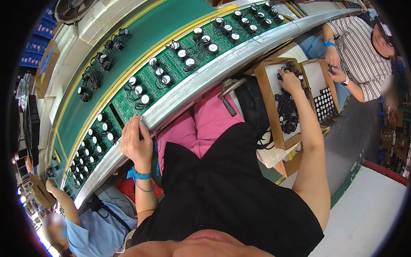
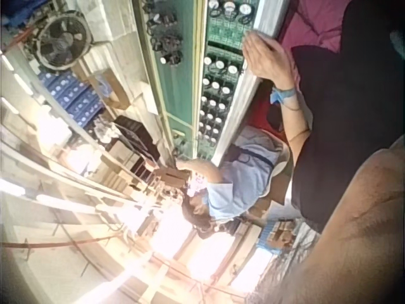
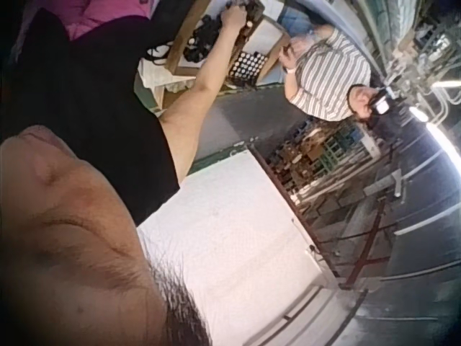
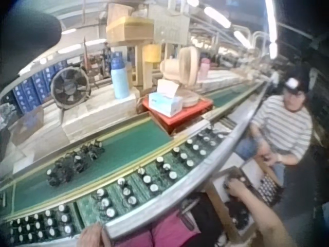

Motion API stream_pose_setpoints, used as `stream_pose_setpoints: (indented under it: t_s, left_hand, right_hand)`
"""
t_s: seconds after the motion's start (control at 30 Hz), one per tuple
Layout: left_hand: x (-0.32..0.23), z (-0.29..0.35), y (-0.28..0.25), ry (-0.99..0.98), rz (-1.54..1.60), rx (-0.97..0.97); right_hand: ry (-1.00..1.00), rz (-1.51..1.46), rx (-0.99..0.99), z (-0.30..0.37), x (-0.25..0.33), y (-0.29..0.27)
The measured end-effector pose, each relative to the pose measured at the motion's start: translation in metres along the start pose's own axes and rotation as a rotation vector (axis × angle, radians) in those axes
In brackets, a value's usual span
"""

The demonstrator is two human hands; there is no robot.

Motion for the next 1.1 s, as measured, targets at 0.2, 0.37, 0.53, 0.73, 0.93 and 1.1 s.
stream_pose_setpoints:
  t_s: [0.2, 0.37, 0.53, 0.73, 0.93, 1.1]
  left_hand:
    - [-0.003, 0.001, 0.000, -0.007, -0.005, -0.003]
    - [-0.005, -0.002, -0.005, -0.014, 0.077, -0.002]
    - [-0.024, 0.002, -0.018, -0.319, 0.591, 0.057]
    - [-0.087, -0.017, 0.006, -0.710, 1.926, 0.782]
    - [-0.075, -0.016, 0.003, -1.067, 2.189, 0.575]
    - [-0.048, 0.002, -0.009, -1.091, 2.088, 0.237]
  right_hand:
    - [-0.068, 0.068, -0.040, 0.003, -0.007, 0.013]
    - [-0.062, -0.342, -0.305, 0.021, -0.003, -0.041]
    - [-0.099, -0.894, -0.200, 0.072, 0.074, -0.131]
    - [-0.810, -0.810, -0.233, 0.090, 0.209, -0.197]
    - [-0.950, -0.860, -0.298, 0.074, 0.280, -0.200]
    - [-0.971, -1.007, -0.006, 0.073, 0.309, -0.204]
Point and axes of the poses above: each hand's wrist, its own z-axis away from the middle knuckle, its own y-axis out of the palm, x = y × z, the point moved 2 cm from there along -z, towards the middle knuckle, and after that the axes turned 5 degrees about z, right-handed, at the moved point
